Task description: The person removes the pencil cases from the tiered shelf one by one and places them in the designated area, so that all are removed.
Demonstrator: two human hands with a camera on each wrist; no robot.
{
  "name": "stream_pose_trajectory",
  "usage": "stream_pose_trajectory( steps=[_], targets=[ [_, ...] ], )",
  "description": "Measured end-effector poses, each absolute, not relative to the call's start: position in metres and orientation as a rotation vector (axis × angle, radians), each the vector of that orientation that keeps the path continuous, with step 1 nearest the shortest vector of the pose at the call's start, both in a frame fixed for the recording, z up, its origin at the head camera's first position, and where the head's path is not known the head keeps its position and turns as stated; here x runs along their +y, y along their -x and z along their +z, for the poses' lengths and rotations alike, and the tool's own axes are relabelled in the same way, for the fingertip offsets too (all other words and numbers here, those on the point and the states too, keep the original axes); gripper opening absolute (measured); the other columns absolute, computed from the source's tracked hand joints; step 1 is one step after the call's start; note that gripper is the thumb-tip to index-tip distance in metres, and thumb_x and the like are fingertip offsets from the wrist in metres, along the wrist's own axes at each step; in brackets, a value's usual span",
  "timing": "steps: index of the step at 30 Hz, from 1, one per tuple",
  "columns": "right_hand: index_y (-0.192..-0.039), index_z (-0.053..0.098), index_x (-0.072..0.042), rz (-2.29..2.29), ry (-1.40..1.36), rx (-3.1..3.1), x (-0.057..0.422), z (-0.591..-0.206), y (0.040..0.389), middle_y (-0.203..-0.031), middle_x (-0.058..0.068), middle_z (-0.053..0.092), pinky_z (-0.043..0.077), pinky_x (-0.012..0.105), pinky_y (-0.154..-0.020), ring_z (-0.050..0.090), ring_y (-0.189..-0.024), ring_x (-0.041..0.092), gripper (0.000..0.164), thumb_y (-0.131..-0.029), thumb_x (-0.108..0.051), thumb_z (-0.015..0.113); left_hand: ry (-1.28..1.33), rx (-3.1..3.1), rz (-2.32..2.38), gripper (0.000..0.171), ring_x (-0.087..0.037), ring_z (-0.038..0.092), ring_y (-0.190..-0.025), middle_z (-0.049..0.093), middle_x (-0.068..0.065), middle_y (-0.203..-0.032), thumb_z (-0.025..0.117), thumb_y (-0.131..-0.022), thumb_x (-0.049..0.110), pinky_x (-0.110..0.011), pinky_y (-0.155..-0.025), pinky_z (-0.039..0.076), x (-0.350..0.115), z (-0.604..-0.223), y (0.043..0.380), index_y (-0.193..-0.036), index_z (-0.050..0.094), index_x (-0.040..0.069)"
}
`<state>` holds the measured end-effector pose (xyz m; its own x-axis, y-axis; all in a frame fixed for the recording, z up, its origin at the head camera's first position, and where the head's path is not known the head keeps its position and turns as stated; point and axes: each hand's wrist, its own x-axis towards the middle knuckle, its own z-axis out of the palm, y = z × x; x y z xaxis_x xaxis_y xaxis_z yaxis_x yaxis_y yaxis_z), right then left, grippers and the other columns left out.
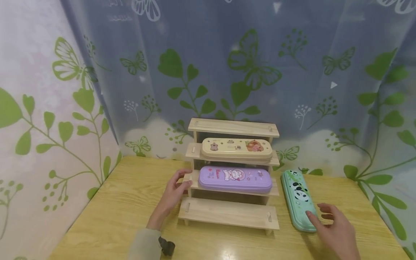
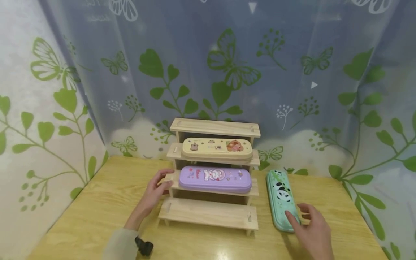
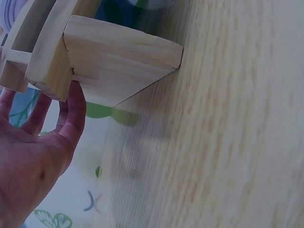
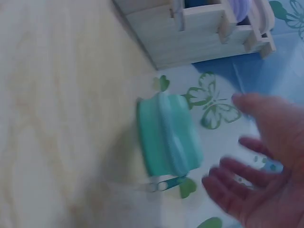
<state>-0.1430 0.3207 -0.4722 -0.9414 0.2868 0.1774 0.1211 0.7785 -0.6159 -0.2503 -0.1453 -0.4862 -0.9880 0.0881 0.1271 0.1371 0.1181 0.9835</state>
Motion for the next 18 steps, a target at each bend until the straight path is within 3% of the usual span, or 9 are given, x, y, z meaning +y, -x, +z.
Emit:
stream_pose_trajectory(
  steps=[3,7,9,15,18],
  targets=[
    [-0.126,0.063,-0.003,0.917,0.152,-2.623,0.314,-0.467,0.144,-0.122,0.022,0.068,0.057,0.019,-0.065,0.067,-0.100,0.012,0.049,-0.093,-0.037,0.075,0.219,-2.327,-2.044,0.036,-0.021,0.066,-0.099,0.049,-0.012,-0.144,0.059,-0.100,0.014,-0.036,-0.085,0.059,-0.145,-0.485,0.250,-0.136,0.057,0.018],
    [-0.126,0.065,-0.007,0.964,-0.006,-2.542,0.302,-0.457,0.148,-0.122,0.016,0.070,0.054,0.011,-0.069,0.049,-0.095,-0.023,0.044,-0.091,-0.029,0.079,0.219,-2.325,-2.038,0.036,-0.022,0.067,-0.100,0.049,-0.012,-0.144,0.060,-0.100,0.016,-0.039,-0.087,0.060,-0.146,-0.484,0.251,-0.136,0.058,0.019],
    [-0.125,0.066,-0.007,0.987,-0.063,-2.495,0.295,-0.453,0.150,-0.120,0.011,0.070,0.053,0.008,-0.071,0.048,-0.096,-0.026,0.042,-0.089,-0.025,0.081,0.222,-2.324,-2.041,0.036,-0.022,0.067,-0.099,0.050,-0.013,-0.143,0.061,-0.100,0.016,-0.039,-0.087,0.060,-0.147,-0.485,0.251,-0.136,0.058,0.018],
    [-0.122,0.068,-0.008,1.063,-0.229,-2.373,0.274,-0.443,0.160,-0.115,-0.030,0.060,0.051,0.005,-0.079,0.055,-0.101,-0.019,0.042,-0.083,-0.008,0.084,0.209,-2.333,-2.048,0.035,-0.023,0.067,-0.102,0.050,-0.012,-0.144,0.061,-0.100,0.015,-0.039,-0.088,0.060,-0.148,-0.487,0.249,-0.135,0.058,0.018],
    [-0.122,0.068,-0.008,1.099,-0.283,-2.342,0.264,-0.438,0.167,-0.115,-0.031,0.059,0.052,0.007,-0.081,0.057,-0.103,-0.016,0.042,-0.083,-0.005,0.083,0.232,-2.324,-2.043,0.036,-0.024,0.067,-0.103,0.050,-0.011,-0.145,0.061,-0.100,0.016,-0.039,-0.088,0.060,-0.147,-0.488,0.251,-0.136,0.058,0.018]
  ],
)
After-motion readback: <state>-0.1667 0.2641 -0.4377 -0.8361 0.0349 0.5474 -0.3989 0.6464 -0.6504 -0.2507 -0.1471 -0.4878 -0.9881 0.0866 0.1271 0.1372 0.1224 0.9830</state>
